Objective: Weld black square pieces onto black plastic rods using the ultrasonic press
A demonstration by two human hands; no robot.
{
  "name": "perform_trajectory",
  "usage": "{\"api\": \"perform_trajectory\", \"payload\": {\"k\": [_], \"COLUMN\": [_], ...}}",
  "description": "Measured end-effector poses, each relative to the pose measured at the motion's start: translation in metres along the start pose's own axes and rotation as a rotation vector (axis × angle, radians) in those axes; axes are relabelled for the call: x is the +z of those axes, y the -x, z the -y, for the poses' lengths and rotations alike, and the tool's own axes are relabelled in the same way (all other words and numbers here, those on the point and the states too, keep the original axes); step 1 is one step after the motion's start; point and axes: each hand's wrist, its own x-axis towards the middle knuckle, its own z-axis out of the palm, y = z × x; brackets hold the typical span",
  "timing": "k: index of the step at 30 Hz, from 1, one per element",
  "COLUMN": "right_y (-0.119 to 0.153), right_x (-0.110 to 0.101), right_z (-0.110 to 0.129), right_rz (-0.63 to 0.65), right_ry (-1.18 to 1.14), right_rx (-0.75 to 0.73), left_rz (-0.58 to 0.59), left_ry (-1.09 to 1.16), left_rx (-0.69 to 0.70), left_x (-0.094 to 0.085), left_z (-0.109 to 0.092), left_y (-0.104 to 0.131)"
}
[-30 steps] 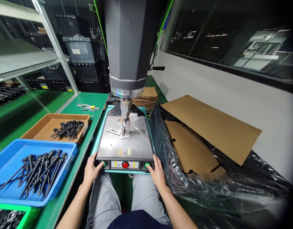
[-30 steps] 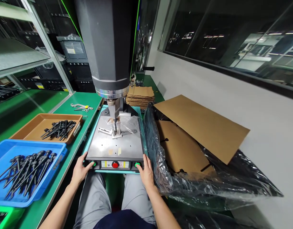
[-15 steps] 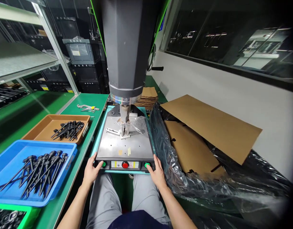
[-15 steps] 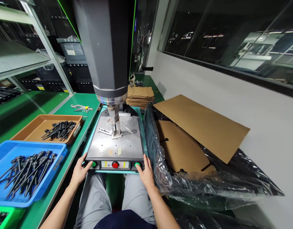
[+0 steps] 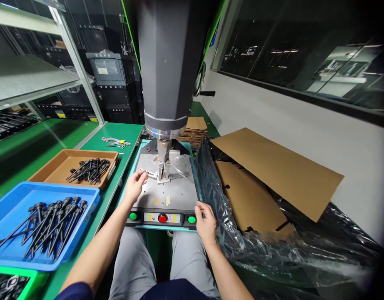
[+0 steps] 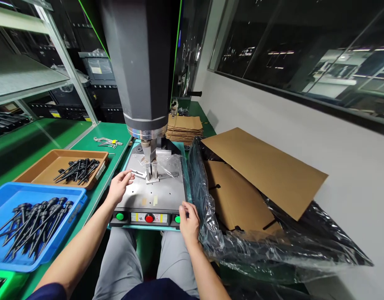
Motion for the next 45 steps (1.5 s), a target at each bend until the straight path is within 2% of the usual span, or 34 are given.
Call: {"api": "perform_trajectory", "payload": {"k": [4, 8, 12, 16, 21, 25, 29, 34, 38, 42, 45], "right_y": [-0.014, -0.039, -0.067, -0.088, -0.106, -0.126, -0.150, -0.167, -0.154, -0.115, -0.084], "right_x": [0.036, 0.081, 0.118, 0.136, 0.136, 0.137, 0.143, 0.143, 0.125, 0.093, 0.070], "right_z": [0.043, 0.064, 0.074, 0.083, 0.099, 0.108, 0.112, 0.123, 0.130, 0.129, 0.129], "right_rz": [0.255, 0.440, 0.496, 0.434, 0.238, 0.130, 0.165, 0.224, 0.260, 0.363, 0.366], "right_ry": [-0.200, -0.281, -0.243, -0.180, -0.100, 0.052, 0.174, 0.179, 0.096, -0.042, -0.111], "right_rx": [0.090, 0.094, 0.068, 0.055, -0.135, -0.272, -0.338, -0.375, -0.406, -0.416, -0.490], "left_rz": [0.049, 0.062, 0.079, 0.075, 0.088, 0.090, 0.080, 0.053, 0.047, 0.078, 0.121], "left_ry": [0.140, 0.236, 0.306, 0.318, 0.362, 0.400, 0.445, 0.478, 0.478, 0.396, 0.315], "left_rx": [-0.154, -0.260, -0.236, -0.194, -0.192, -0.206, -0.229, -0.238, -0.233, -0.173, -0.113], "left_x": [0.030, 0.044, 0.051, 0.054, 0.057, 0.058, 0.059, 0.058, 0.055, 0.049, 0.044], "left_z": [-0.015, -0.022, -0.027, -0.029, -0.033, -0.042, -0.049, -0.052, -0.049, -0.034, -0.017], "left_y": [-0.029, -0.047, -0.052, -0.053, -0.055, -0.060, -0.068, -0.077, -0.074, -0.056, -0.038]}}
